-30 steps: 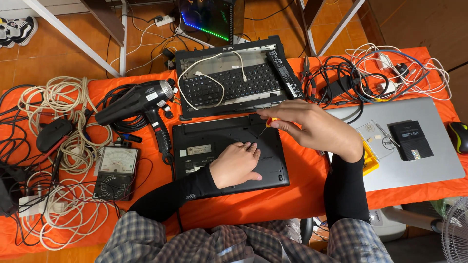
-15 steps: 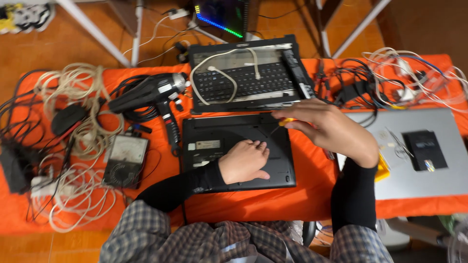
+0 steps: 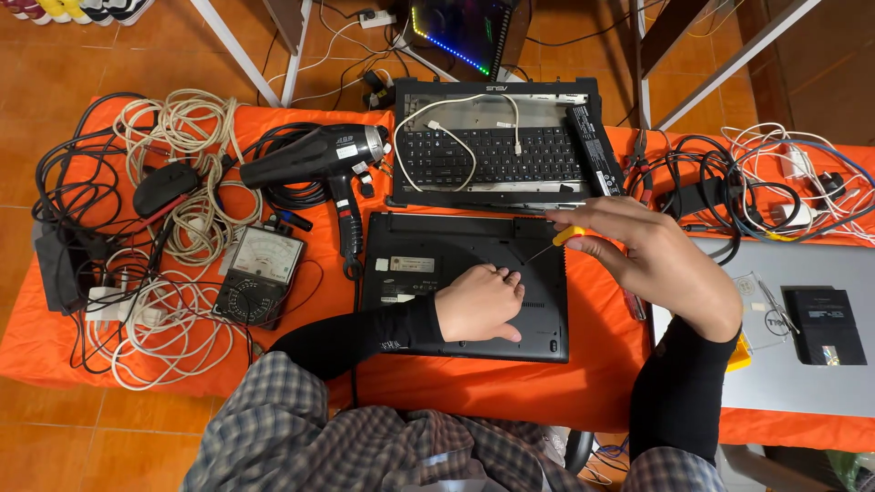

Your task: The recorder is disassembling and inspecting the back of a laptop on a workbench using tools.

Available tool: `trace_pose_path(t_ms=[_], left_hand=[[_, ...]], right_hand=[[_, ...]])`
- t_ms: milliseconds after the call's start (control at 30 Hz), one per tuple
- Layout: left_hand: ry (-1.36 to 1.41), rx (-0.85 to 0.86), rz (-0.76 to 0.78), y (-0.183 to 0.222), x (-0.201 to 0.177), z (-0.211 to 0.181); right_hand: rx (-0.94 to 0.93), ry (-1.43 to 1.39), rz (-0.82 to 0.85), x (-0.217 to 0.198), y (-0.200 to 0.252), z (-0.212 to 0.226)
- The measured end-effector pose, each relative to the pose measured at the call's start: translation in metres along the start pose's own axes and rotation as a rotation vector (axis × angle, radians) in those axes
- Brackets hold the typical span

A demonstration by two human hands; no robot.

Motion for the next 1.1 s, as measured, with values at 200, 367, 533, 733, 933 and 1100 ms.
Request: trace_pose_path(t_ms=[200,367,533,733,933,1100], left_hand=[[-0.01,0.0,0.008,0.0,0.0,0.0],[-0.007,-0.003,0.016,-0.001,0.0,0.0],[-0.006,-0.009,0.037,-0.001,0.003,0.001],[-0.001,-0.002,0.022,0.0,-0.002,-0.001],[0.011,-0.002,0.013,0.001,-0.009,-0.002],[0.009,0.004,0.003,0.001,-0.007,-0.001]], right_hand=[[0.012,-0.009,-0.017,-0.002,-0.005,0.008],[0.039,-0.024,-0.003,-0.001,-0.004,0.003],[0.022,0.003,0.003,0.0,-0.003,0.002],[0.03,-0.009,-0.003,-0.003,-0.005,0.008],[0.02,-0.088,-0.023,0.0,-0.007,-0.001],[0.007,-0.082,-0.034,0.0,-0.007,-0.007]])
Point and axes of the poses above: each hand's wrist, its own y-axis away from the middle knuckle, its own x-axis out of the palm, z = x × y, the point moved 5 cm from there along -y, towards the middle knuckle, and after that the axes turned 4 degrees about z, right-handed, at the moved point
